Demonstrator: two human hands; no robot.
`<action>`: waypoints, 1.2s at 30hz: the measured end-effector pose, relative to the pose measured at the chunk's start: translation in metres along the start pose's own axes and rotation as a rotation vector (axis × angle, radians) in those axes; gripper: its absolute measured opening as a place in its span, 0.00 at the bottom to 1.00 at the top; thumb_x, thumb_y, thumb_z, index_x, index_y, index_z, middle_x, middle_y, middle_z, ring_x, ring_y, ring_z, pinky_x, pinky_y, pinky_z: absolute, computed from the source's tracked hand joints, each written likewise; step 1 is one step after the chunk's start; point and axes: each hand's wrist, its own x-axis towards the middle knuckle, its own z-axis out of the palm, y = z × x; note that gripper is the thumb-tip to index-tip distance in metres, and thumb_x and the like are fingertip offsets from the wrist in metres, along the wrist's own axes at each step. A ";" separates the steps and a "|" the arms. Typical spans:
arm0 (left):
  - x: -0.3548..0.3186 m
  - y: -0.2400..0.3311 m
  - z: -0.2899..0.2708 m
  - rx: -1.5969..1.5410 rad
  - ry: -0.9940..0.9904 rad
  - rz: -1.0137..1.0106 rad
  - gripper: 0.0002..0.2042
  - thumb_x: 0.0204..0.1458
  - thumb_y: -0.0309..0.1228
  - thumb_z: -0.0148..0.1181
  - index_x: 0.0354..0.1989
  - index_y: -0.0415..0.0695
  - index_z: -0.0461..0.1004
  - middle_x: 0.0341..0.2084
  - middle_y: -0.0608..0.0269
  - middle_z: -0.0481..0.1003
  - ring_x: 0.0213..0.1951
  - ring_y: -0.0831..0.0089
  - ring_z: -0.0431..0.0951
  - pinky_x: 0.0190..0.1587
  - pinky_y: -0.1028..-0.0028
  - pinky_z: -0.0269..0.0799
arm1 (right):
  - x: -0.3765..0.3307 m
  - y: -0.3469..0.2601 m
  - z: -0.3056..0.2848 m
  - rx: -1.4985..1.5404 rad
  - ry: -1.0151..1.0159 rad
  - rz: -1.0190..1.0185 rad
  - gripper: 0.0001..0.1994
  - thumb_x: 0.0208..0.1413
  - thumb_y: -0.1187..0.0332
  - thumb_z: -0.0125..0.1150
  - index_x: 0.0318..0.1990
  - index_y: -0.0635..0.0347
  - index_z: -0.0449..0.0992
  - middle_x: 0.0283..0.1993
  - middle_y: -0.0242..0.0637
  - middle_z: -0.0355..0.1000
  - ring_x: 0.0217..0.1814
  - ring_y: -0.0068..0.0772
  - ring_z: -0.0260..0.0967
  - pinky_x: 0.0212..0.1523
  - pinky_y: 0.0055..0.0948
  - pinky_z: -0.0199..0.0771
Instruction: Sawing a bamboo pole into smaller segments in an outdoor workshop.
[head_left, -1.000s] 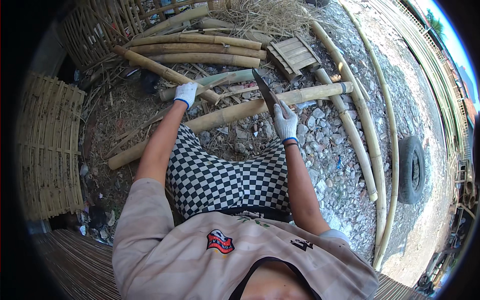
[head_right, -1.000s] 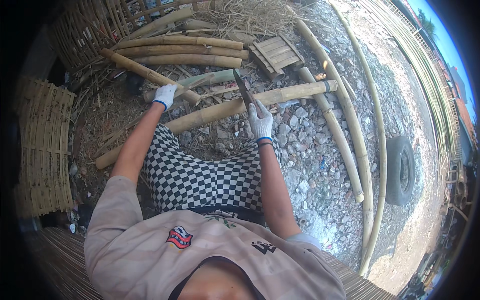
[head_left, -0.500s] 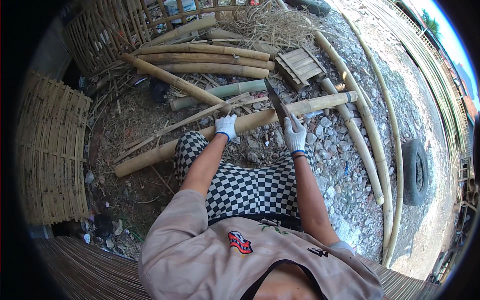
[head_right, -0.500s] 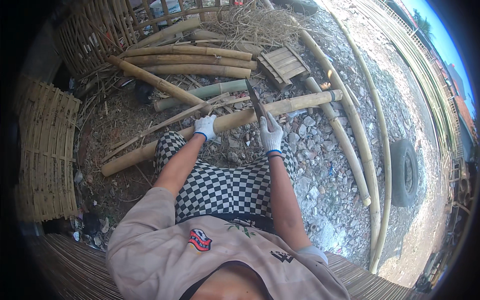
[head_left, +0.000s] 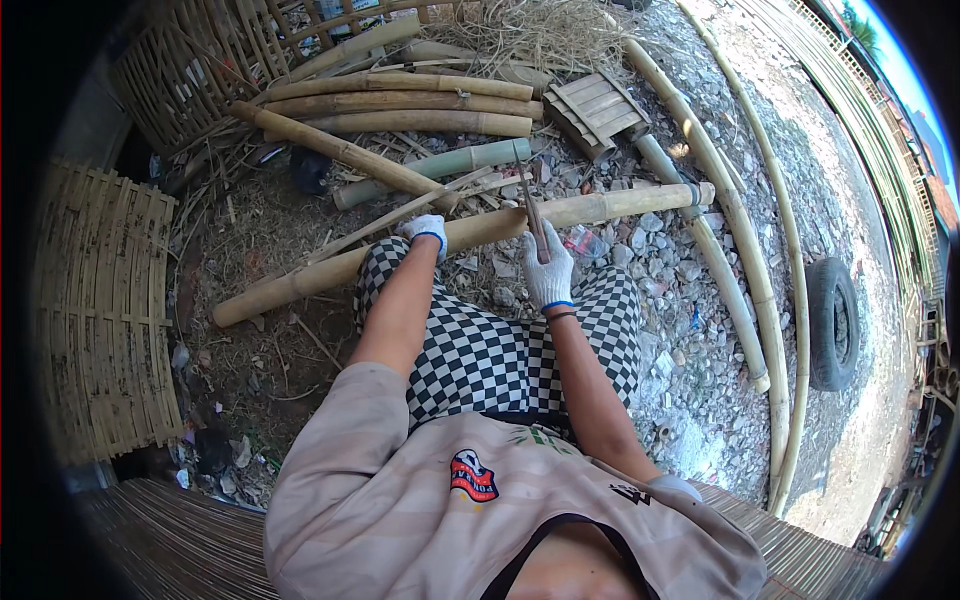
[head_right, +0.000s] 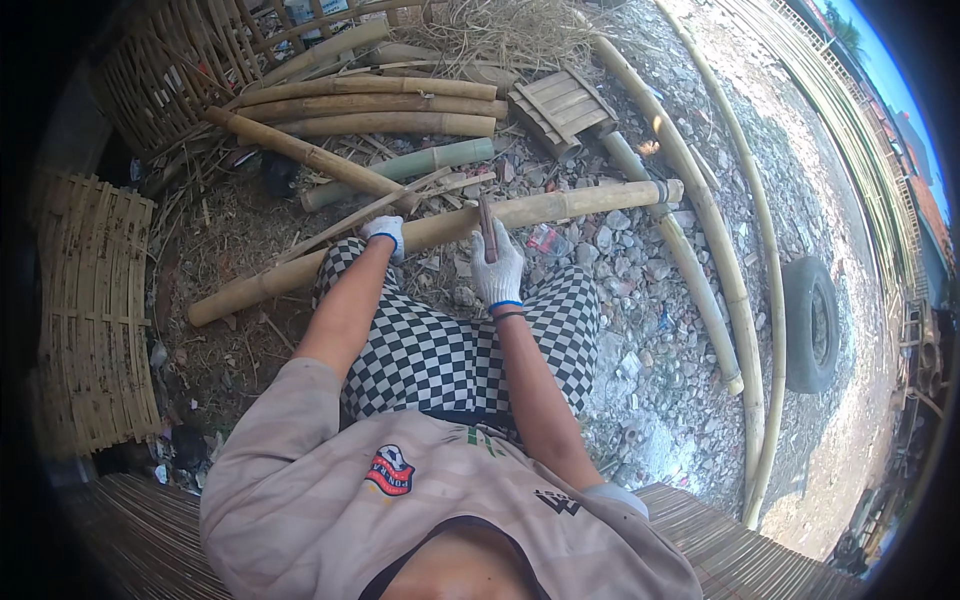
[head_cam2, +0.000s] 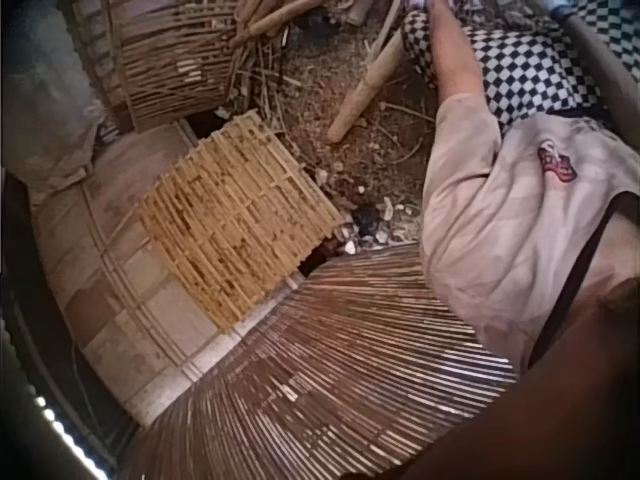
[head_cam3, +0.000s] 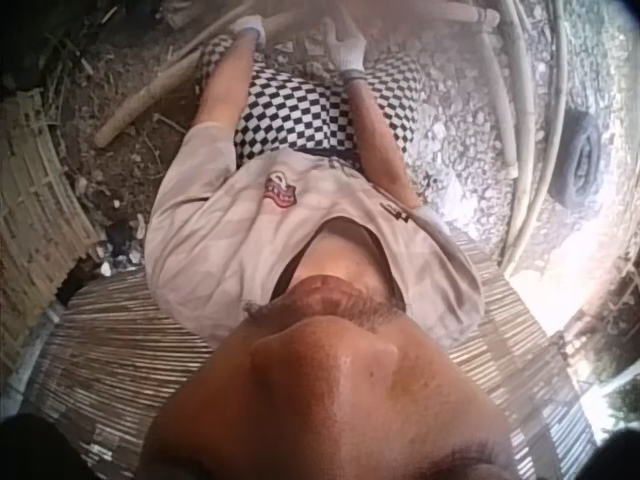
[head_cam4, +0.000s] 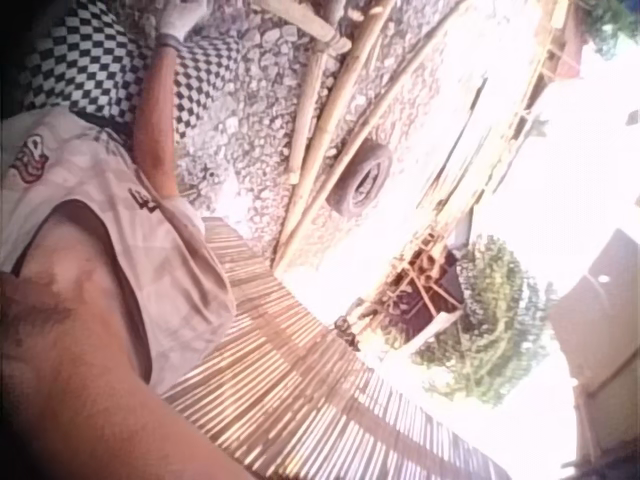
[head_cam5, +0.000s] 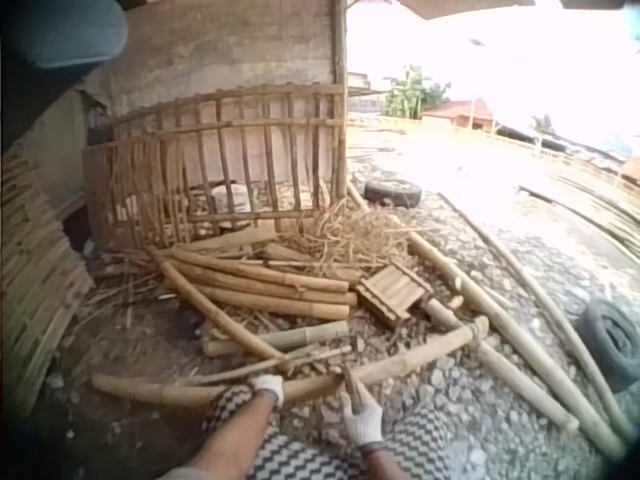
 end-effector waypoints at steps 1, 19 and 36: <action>-0.006 0.005 -0.002 0.009 0.002 0.014 0.42 0.34 0.40 0.82 0.63 0.54 0.70 0.61 0.60 0.76 0.63 0.62 0.76 0.63 0.55 0.75 | -0.002 -0.001 -0.002 -0.056 -0.014 0.006 0.21 0.62 0.61 0.67 0.57 0.64 0.74 0.44 0.58 0.80 0.48 0.58 0.80 0.50 0.45 0.78; -0.005 0.034 0.006 -0.106 -0.012 0.126 0.47 0.29 0.52 0.84 0.63 0.51 0.71 0.61 0.57 0.76 0.62 0.57 0.77 0.63 0.53 0.73 | -0.002 -0.001 -0.020 -0.102 -0.067 0.155 0.15 0.64 0.59 0.66 0.47 0.61 0.74 0.36 0.53 0.78 0.38 0.55 0.79 0.41 0.43 0.78; 0.000 0.094 0.030 -0.252 0.265 0.330 0.31 0.38 0.36 0.74 0.56 0.52 0.73 0.51 0.53 0.80 0.53 0.52 0.82 0.53 0.52 0.78 | -0.014 -0.012 -0.044 -0.036 -0.180 0.196 0.17 0.65 0.57 0.66 0.48 0.63 0.77 0.38 0.48 0.79 0.38 0.39 0.79 0.42 0.36 0.77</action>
